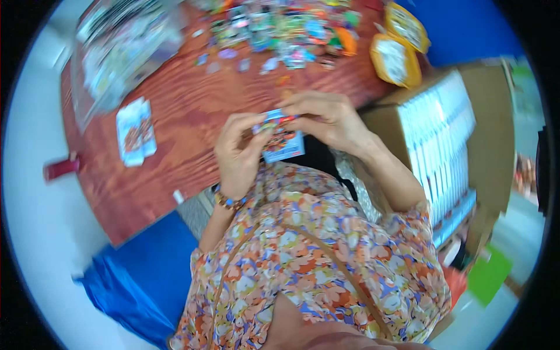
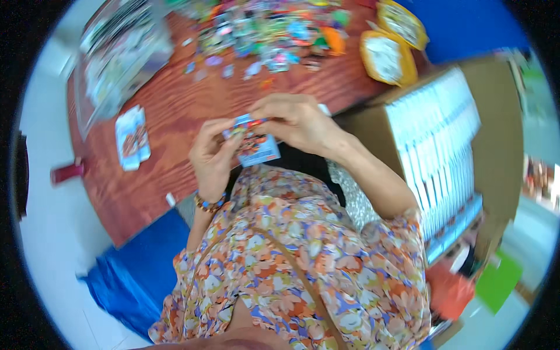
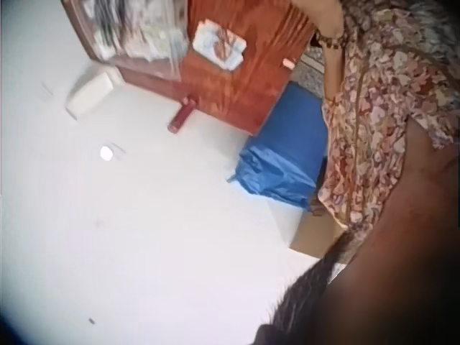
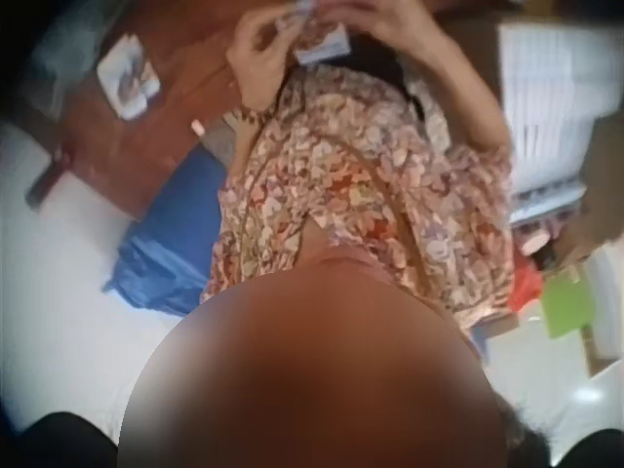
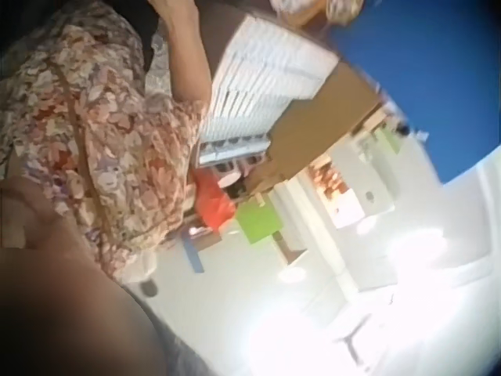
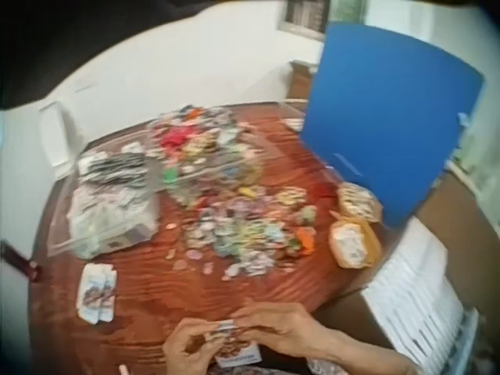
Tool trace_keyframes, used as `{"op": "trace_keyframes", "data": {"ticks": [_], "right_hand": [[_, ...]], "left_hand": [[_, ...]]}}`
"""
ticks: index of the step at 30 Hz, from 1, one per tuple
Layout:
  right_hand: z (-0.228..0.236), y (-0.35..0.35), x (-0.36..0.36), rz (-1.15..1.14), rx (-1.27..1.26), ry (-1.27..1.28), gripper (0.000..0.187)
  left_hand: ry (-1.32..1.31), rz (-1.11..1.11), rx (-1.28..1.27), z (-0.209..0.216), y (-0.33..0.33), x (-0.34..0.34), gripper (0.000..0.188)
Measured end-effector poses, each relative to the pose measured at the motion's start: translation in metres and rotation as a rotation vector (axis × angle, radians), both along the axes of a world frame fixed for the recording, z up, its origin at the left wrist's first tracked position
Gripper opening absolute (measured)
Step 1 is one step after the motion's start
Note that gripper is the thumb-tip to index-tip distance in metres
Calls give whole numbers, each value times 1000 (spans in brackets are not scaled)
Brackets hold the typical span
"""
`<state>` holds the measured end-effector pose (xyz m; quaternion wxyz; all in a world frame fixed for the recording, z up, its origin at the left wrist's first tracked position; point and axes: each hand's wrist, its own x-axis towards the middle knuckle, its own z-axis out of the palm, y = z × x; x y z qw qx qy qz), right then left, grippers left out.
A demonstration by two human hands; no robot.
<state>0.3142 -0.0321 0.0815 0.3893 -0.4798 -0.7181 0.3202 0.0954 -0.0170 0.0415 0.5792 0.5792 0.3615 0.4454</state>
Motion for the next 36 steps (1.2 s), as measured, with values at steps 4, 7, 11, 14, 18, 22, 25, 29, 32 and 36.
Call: {"op": "trace_keyframes", "data": {"ticks": [4, 7, 11, 14, 18, 22, 25, 29, 32, 36], "right_hand": [[6, -24, 4, -93, -214, 342, 30], [8, -58, 0, -186, -365, 603, 34], [58, -113, 52, -610, -337, 680, 26], [91, -168, 151, -1024, 102, 41, 25], [94, -228, 233, -1405, -255, -959, 37], [35, -291, 275, -1298, -494, -868, 40], [21, -254, 261, -1241, -687, -463, 42], [29, -251, 252, -1143, -693, -410, 46], [29, -242, 264, -1168, -507, -742, 42], [62, -188, 233, -1250, -71, -1024, 26]], "left_hand": [[-29, 54, 39, 9, -5, 20, 25], [-93, -7, 123, 9, -8, 37, 28], [-165, -307, -97, 46, -25, 66, 42], [-180, -363, -80, 52, -17, 60, 40], [176, -519, 717, 116, -18, 36, 37], [32, -664, 1194, 179, -32, 49, 25], [22, -471, 1270, 215, -45, 22, 14], [259, -421, 1346, 225, -30, -12, 30], [219, -421, 1369, 223, -26, -32, 28], [284, -521, 1090, 214, -4, -76, 21]]}}
